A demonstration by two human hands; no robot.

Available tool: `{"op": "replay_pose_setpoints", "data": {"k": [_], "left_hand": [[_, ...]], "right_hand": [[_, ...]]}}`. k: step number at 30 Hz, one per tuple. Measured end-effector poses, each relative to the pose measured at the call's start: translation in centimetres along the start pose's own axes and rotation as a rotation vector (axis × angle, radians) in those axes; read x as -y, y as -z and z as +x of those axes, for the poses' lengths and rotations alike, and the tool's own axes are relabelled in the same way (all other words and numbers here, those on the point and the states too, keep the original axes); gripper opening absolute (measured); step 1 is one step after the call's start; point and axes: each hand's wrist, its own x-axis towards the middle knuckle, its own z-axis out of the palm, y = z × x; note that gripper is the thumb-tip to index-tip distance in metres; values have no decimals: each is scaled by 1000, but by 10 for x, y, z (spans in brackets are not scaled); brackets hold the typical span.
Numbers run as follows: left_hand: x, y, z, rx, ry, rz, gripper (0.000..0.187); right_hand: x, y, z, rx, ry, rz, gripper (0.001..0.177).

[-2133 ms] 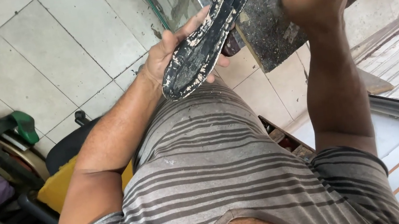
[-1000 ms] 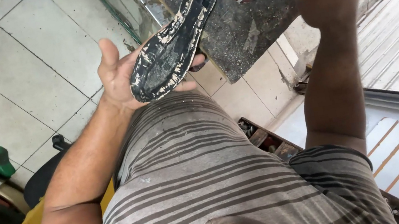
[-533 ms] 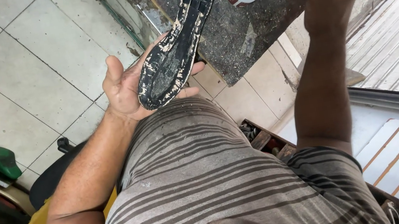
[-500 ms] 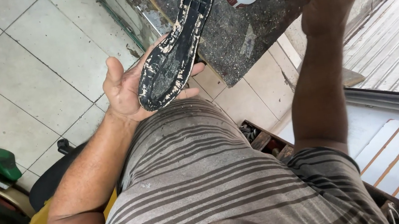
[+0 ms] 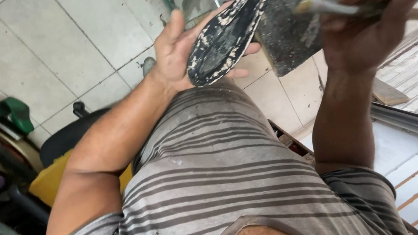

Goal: Applying adhesive or primer to a shoe sole using a brush at a workbench.

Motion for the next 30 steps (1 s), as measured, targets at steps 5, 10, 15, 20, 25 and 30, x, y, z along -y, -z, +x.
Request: {"op": "replay_pose_setpoints", "data": {"k": [5,10,15,20,25,30], "left_hand": [[3,2,7,-45,12,-117,111],[4,-2,9,-94,17,-101,112],[4,-3,8,-84,14,-89,110],[2,6,7,-77,41,-103,112],[2,3,3,-67,19,-75,112],[-1,-7,6,-164,37,-30,122]], "right_hand": [[-21,-58,-1,335,-123,-5,33],[-35,-81,-4,231,178,-522,19],[-43,-63,-7,149,346,-757,16],[-39,-67,16,50,295,-737,22],[-56,-61,5,62,350,-771,16],[-58,-98,-17,65,272,-598,15]]}}
